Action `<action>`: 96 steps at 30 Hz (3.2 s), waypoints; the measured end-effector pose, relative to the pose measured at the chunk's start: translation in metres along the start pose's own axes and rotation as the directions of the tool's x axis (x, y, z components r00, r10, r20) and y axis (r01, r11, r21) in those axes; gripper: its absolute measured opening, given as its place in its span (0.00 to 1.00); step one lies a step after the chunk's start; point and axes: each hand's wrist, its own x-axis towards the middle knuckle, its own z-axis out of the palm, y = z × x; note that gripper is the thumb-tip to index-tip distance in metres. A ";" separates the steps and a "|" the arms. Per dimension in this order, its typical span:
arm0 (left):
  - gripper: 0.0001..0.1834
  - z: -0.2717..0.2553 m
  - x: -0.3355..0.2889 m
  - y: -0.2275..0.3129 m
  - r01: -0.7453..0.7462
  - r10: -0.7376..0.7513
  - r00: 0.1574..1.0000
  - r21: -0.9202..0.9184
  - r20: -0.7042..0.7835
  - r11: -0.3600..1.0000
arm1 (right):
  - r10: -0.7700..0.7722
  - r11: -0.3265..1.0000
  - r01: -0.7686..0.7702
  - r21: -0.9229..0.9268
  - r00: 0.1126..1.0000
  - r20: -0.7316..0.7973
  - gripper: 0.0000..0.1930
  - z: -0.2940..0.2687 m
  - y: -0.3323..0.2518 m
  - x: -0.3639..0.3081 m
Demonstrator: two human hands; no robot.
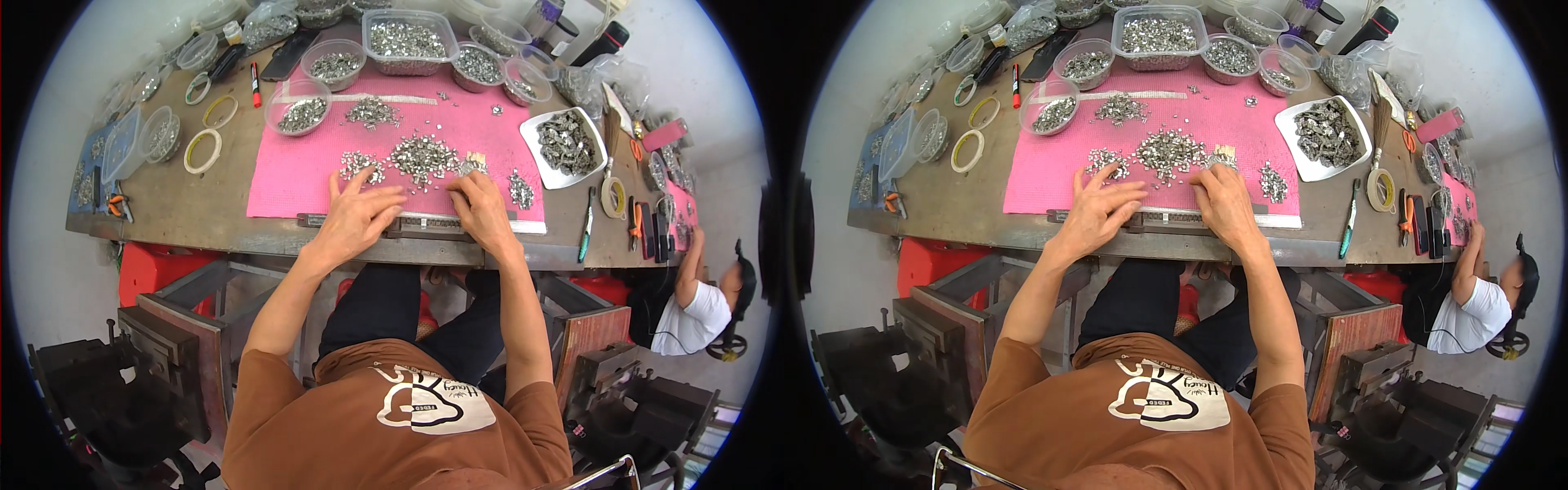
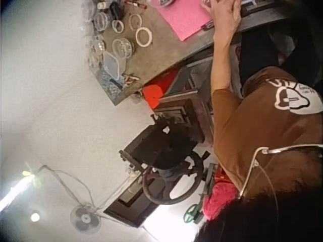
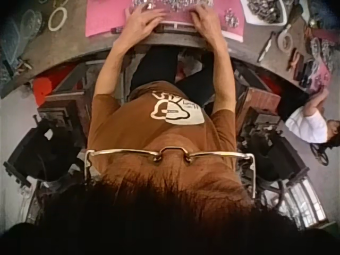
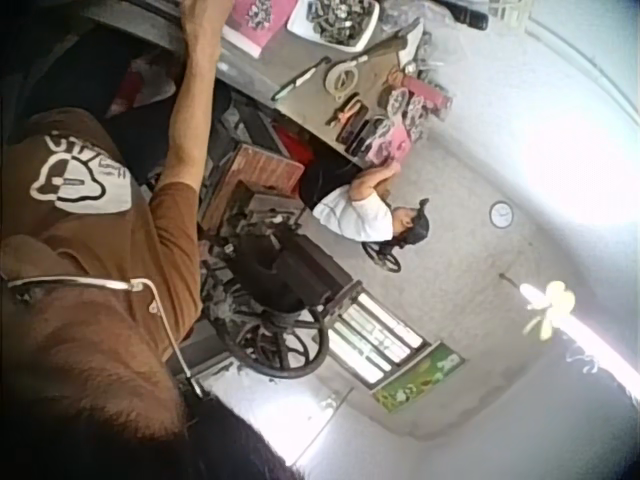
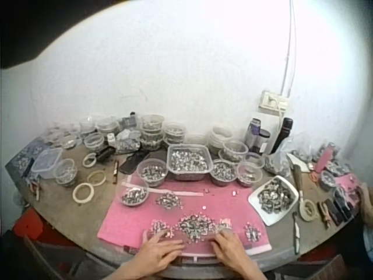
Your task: The person removes a metal strip mold from a manual press machine, arranges small metal components into the strip by hand, and then reinserts the strip into the press to operate it.
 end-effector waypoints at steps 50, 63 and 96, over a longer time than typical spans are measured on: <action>0.09 0.054 0.027 0.039 -0.188 0.190 0.945 0.031 -0.266 0.982 | -0.025 0.999 0.026 0.027 0.999 -0.044 0.05 -0.009 -0.007 -0.007; 0.04 0.036 0.020 0.029 -0.102 0.092 0.936 -0.011 -0.340 0.995 | -0.077 0.997 0.077 -0.003 0.992 -0.097 0.07 -0.013 -0.023 -0.045; 0.06 0.042 0.029 0.027 -0.012 0.049 0.908 0.091 -0.416 0.996 | 0.051 0.999 -0.050 0.022 0.997 -0.063 0.07 0.002 0.004 -0.003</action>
